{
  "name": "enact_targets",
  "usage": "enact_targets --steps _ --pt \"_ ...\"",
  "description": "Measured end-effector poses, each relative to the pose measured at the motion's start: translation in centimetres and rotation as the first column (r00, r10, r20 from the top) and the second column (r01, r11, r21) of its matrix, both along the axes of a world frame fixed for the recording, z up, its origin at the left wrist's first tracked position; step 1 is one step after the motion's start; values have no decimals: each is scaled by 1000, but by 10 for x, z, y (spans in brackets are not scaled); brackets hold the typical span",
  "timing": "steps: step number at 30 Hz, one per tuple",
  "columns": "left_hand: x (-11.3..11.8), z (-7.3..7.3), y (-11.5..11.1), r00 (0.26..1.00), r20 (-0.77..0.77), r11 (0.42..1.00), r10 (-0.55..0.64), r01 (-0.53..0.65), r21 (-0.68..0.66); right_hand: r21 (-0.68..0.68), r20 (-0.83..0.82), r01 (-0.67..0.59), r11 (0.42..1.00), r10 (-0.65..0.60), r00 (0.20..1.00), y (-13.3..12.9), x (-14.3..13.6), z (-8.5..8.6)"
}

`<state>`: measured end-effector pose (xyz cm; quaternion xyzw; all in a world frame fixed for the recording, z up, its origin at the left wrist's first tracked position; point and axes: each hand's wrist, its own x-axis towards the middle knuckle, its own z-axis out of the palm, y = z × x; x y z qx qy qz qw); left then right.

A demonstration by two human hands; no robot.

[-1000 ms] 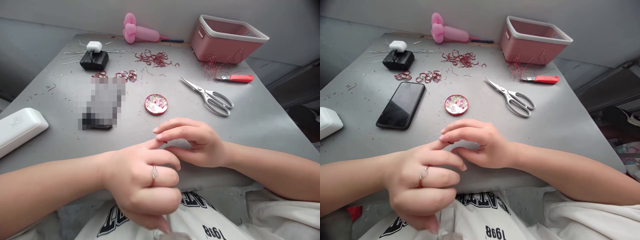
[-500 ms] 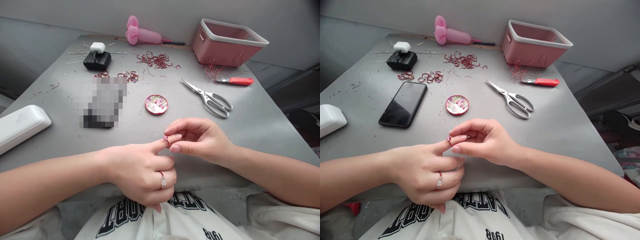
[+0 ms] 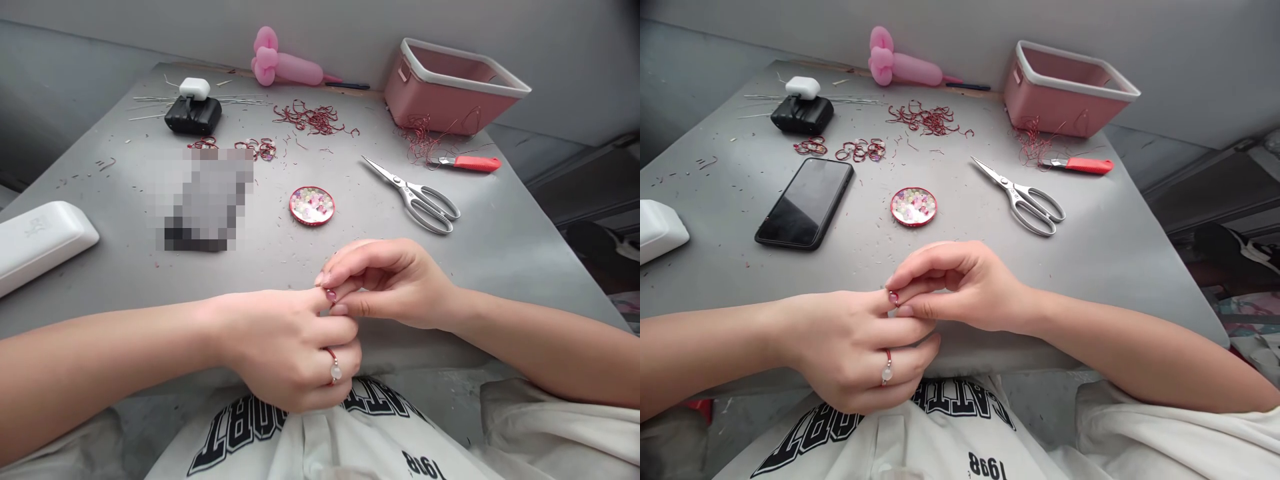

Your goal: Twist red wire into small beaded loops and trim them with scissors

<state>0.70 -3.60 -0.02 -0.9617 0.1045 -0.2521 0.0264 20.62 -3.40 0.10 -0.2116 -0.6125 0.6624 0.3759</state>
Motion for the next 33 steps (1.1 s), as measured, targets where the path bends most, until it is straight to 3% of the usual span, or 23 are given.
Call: enact_targets --steps 3,8,14,18,20,23,27,33 --pt "2 0 -3 1000 9 999 -2 1 54 3 31 -48 999 47 998 0 2 0" --pt "5 -3 -8 994 -2 982 113 -111 155 118 71 -31 993 23 997 3 6 -2" --pt "5 -7 -12 983 -85 978 162 -149 149 193 107 -35 981 15 994 6 4 -5" --pt "4 -6 -14 986 -88 979 142 -127 158 383 170 -55 922 -12 985 6 7 -2" --pt "4 -7 -14 980 -77 974 186 -173 147 420 214 -78 904 -16 977 7 10 2" --pt "2 -9 -13 951 -124 959 282 -275 72 325 209 5 946 -77 975 13 18 6" --pt "-1 -9 -7 919 -296 948 262 -303 -101 162 180 239 958 -266 947 24 28 8" --pt "-2 -9 2 919 -339 925 203 -293 -241 131 216 275 952 -298 930 30 33 4"
